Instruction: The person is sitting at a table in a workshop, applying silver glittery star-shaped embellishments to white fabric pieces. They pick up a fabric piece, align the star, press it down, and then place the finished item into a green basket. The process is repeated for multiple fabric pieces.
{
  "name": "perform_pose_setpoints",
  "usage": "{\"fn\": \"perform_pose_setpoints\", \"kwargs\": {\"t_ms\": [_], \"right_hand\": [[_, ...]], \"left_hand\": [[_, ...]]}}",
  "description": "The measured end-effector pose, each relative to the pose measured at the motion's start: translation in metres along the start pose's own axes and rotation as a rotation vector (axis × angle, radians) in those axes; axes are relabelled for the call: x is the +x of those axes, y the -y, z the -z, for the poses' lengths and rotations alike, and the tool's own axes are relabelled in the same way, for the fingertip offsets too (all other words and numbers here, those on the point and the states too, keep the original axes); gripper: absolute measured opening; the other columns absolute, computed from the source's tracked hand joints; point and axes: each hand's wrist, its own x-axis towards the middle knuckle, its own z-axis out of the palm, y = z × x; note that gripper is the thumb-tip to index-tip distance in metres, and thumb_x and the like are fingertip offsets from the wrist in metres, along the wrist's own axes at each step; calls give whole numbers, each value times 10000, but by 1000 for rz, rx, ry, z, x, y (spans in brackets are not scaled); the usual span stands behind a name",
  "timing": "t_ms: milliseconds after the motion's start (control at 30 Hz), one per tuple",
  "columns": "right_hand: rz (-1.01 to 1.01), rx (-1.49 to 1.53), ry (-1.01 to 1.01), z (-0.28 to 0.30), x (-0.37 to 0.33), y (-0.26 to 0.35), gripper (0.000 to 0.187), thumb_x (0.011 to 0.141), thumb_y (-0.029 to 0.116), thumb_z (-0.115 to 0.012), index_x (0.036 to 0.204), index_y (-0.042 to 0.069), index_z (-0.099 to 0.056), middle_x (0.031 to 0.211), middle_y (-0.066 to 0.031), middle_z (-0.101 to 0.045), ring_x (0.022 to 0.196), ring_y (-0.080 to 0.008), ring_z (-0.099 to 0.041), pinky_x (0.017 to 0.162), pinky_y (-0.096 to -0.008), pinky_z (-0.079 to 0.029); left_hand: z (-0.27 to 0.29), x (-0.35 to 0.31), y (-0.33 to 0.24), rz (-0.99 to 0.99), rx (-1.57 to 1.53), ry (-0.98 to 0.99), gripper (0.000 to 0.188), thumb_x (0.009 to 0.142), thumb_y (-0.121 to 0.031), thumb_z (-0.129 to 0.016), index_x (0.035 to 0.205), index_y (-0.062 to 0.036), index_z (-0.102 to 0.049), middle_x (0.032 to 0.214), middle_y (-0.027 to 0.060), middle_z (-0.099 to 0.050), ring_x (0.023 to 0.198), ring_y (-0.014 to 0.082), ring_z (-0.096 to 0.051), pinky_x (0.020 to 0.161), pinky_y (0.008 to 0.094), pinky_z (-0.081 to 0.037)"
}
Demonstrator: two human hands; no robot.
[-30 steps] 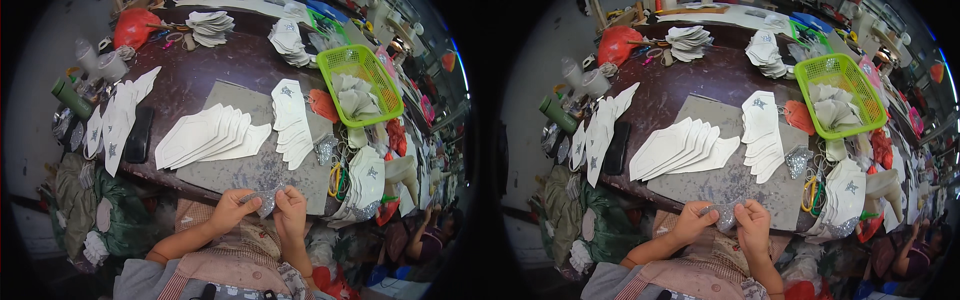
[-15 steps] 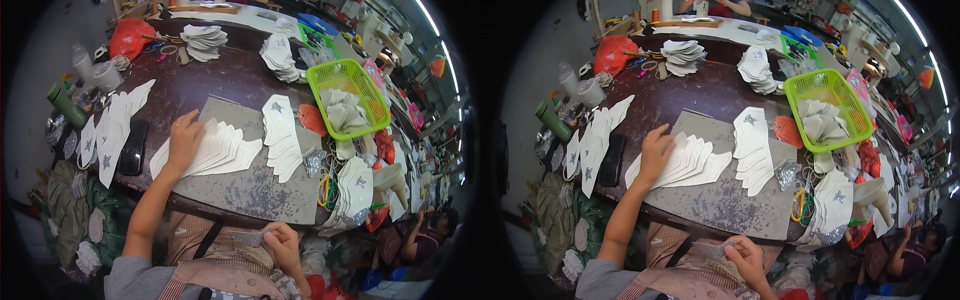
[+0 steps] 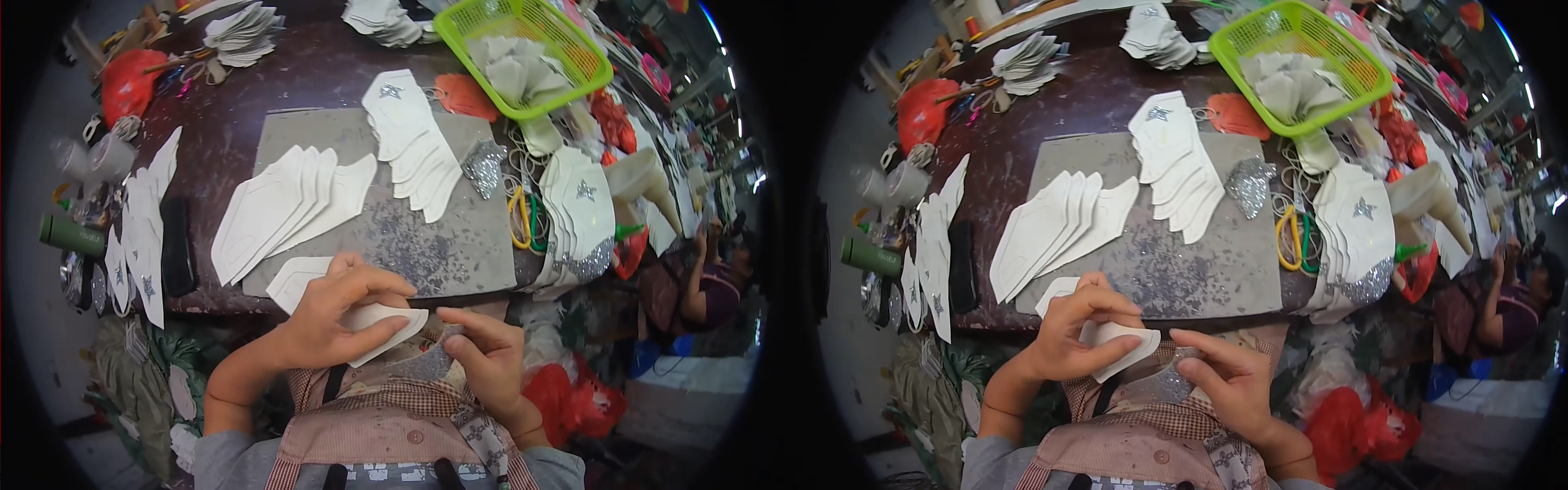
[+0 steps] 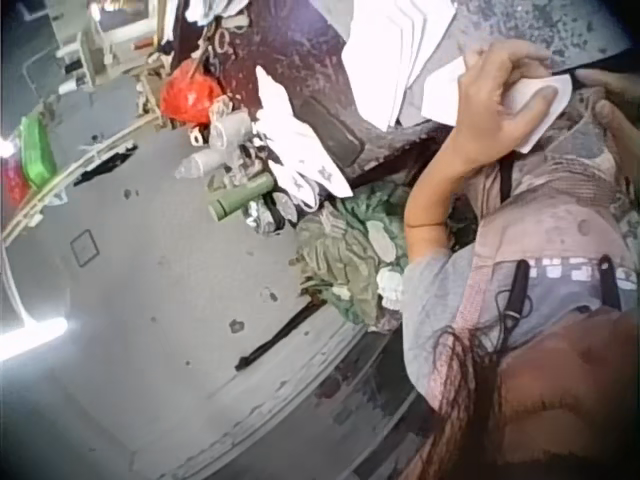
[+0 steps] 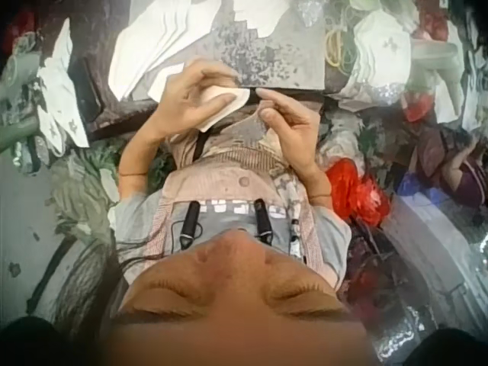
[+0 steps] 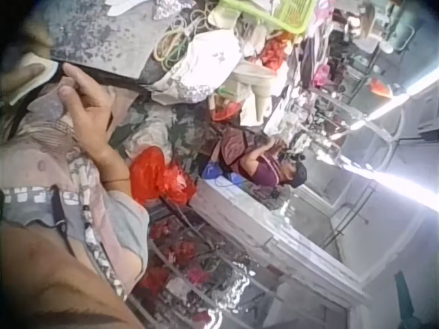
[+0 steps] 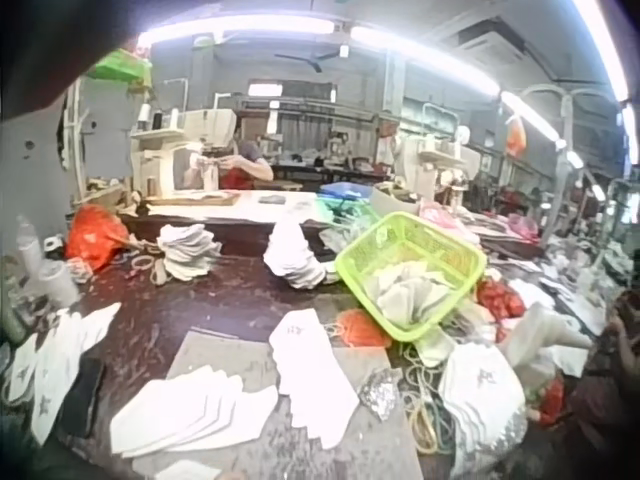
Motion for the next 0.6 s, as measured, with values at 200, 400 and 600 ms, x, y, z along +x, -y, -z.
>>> {"fn": "perform_pose_setpoints", "kwargs": {"t_ms": [200, 400, 600], "right_hand": [[-70, 16, 24, -1, 2, -5, 332, 847, 5, -652, 1176, -5, -615, 792, 12, -585, 664, -26, -517, 567, -174, -421], [-103, 24, 68, -2, 4, -6, 291, 859, 13, -645, 1148, -17, -624, 884, -22, -639, 720, -36, -546, 601, -177, -437], [-117, 58, 62, -4, 2, -4, 285, 863, 19, -644, 1144, -27, -621, 912, -34, -650, 774, -42, -562, 650, -178, -450]], "left_hand": [[-13, -1, -5, 71, 2, 75, 525, 753, -65, -692, 1243, -56, -501, 811, 22, -691, 775, 128, -571, 853, 336, -319], [-18, -5, -7, 144, -62, 44, 604, 744, -35, -687, 1294, -16, -437, 792, 36, -685, 753, 134, -549, 787, 297, -351], [-17, -5, -7, 124, -36, 60, 638, 734, -9, -690, 1304, 20, -403, 779, 49, -678, 720, 116, -534, 723, 268, -383]]}}
